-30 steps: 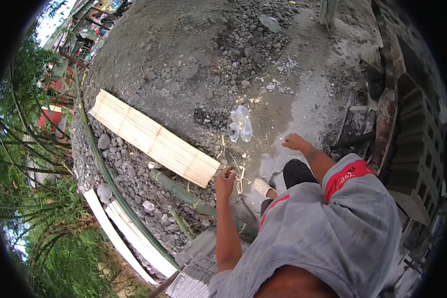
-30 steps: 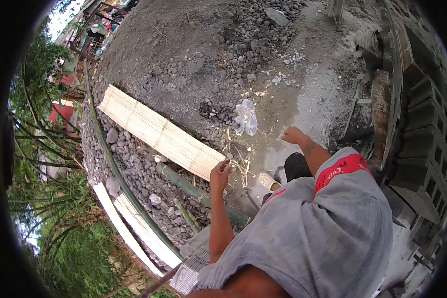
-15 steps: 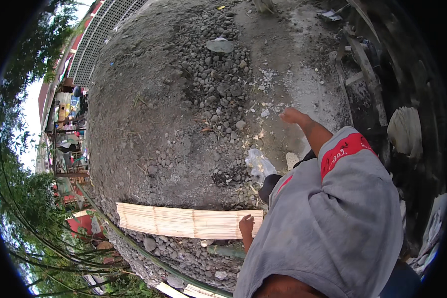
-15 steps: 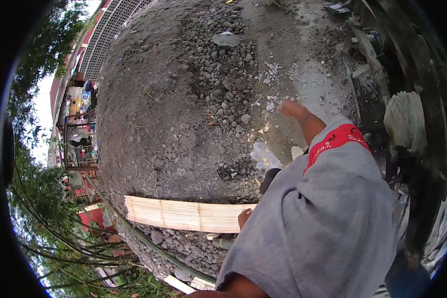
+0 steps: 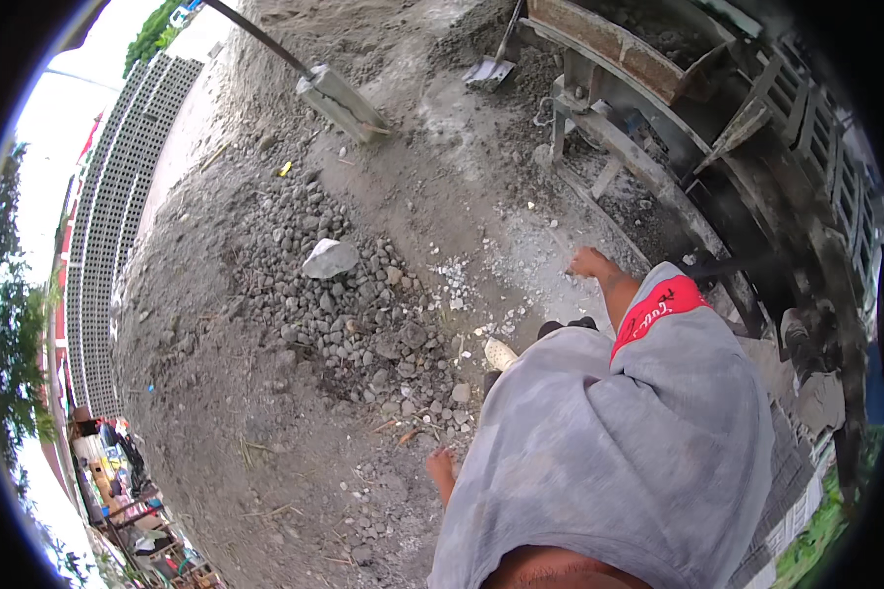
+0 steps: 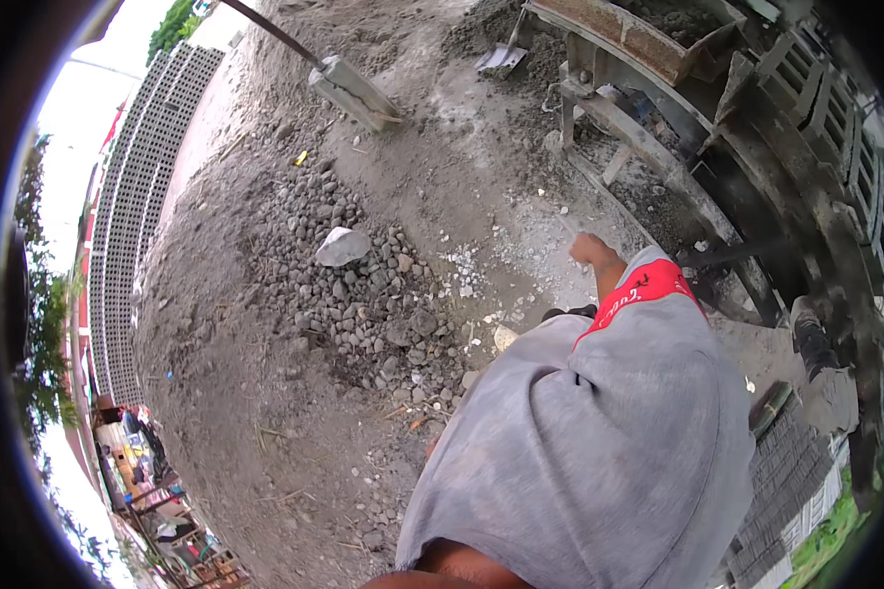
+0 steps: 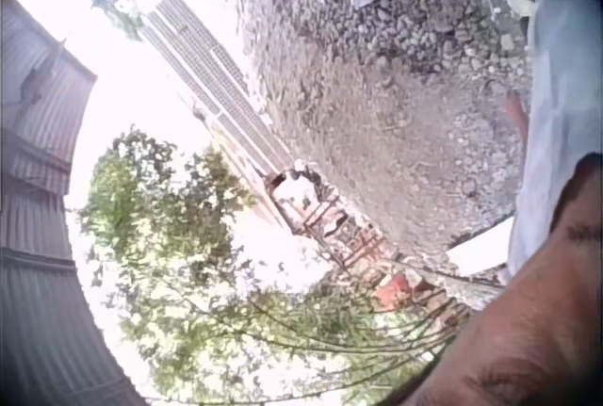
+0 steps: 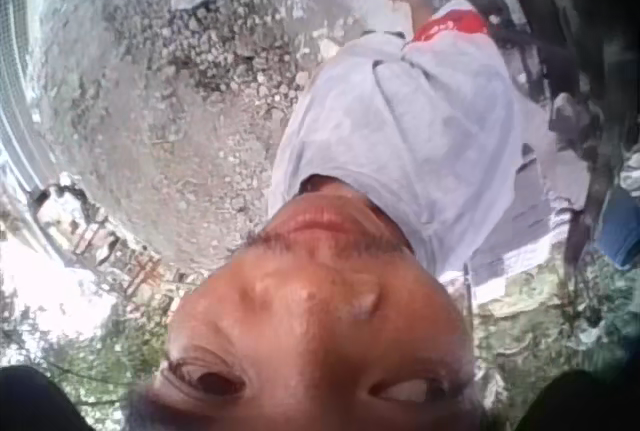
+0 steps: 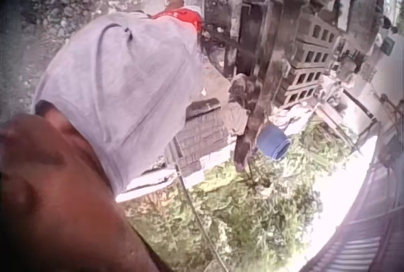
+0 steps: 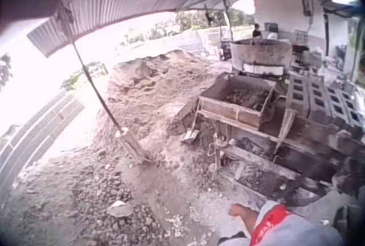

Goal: The person places metal inserts into a block-making mold, slides a hopper back and forth to fill the mold with concrete mix, and operates the machine lever to compress and demold concrete blocks. Afterward, the person shovels concrete mix from a pile into the hopper using a shovel.

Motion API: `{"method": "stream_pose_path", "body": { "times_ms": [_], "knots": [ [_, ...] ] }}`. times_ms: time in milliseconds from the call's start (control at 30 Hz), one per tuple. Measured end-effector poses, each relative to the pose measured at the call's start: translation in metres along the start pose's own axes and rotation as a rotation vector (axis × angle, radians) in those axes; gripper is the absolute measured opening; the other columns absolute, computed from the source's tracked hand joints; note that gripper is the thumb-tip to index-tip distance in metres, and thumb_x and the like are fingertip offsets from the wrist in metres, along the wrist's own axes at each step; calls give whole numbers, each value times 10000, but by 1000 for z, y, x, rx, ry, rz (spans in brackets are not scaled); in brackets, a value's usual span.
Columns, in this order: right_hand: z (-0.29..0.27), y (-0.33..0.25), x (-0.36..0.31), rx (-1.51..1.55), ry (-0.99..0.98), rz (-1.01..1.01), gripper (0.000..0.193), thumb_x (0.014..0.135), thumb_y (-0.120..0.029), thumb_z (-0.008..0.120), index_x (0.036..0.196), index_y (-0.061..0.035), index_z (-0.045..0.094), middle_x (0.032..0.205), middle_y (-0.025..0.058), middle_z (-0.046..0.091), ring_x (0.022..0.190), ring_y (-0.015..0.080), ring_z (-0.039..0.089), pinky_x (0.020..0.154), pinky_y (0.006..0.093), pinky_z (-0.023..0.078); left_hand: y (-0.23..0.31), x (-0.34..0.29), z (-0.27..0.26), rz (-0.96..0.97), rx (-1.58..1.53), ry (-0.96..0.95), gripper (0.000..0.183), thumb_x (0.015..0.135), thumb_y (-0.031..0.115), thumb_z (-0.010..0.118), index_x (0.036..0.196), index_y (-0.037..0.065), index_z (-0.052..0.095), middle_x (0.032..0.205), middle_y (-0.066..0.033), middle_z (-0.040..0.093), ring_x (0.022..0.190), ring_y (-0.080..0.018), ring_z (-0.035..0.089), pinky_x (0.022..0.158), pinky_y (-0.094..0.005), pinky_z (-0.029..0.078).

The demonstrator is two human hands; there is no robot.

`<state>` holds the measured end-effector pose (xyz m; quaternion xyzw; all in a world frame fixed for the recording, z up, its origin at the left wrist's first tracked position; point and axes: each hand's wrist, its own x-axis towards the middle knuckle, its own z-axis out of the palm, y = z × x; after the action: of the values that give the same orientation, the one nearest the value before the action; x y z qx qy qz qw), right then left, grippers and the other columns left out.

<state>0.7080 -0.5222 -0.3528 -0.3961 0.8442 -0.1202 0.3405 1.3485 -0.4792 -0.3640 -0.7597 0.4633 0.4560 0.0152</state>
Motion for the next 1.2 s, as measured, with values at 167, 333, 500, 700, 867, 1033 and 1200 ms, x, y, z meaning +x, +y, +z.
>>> {"method": "stream_pose_path", "body": {
  "times_ms": [167,333,500,700,867,1033,1200],
  "knots": [
    [-21,-11,25,101,7,121,270,742,-258,539,866,-68,684,816,162,662,800,282,640,740,381,481,215,167,-103,370,350,93,310,720,239,599,950,46,678,870,-153,665,825,-258,643,730,-392,497],
    [-70,-43,78,459,221,247,328,767,-302,570,987,-74,657,898,137,667,839,232,635,744,349,477,446,273,-136,408,272,-67,344,765,120,581,1069,-39,600,829,-152,658,718,-217,638,618,-362,517],
    [-180,-114,183,616,439,81,274,818,-264,573,995,-70,650,893,139,661,837,249,633,745,348,479,620,329,-106,459,123,-225,338,754,116,587,1057,-32,612,804,-148,659,691,-200,634,581,-315,482],
    [-383,-213,279,534,714,-167,232,857,-234,579,982,-52,649,907,119,664,833,252,637,728,349,498,799,342,-60,845,569,-167,311,750,208,598,1015,56,654,820,-141,669,747,-227,645,680,-336,485],
    [-499,-214,327,338,1316,-210,172,854,-202,602,943,-69,664,864,94,658,733,215,632,635,326,508,906,433,-40,779,681,-253,336,708,248,628,1004,93,666,875,-177,661,814,-283,646,750,-355,490],
    [-558,-127,309,311,1279,458,187,786,-188,651,935,-77,672,942,95,657,802,204,634,706,334,504,1042,477,-11,956,1078,-249,329,718,267,594,994,103,667,933,-158,654,893,-310,623,790,-373,481],
    [-570,-24,316,118,989,826,414,751,-124,639,1158,-84,573,1095,127,607,1006,286,579,841,402,476,1227,452,68,1423,1029,-279,289,762,212,571,1014,96,650,887,-154,652,849,-307,622,743,-390,482]
  ]
}}
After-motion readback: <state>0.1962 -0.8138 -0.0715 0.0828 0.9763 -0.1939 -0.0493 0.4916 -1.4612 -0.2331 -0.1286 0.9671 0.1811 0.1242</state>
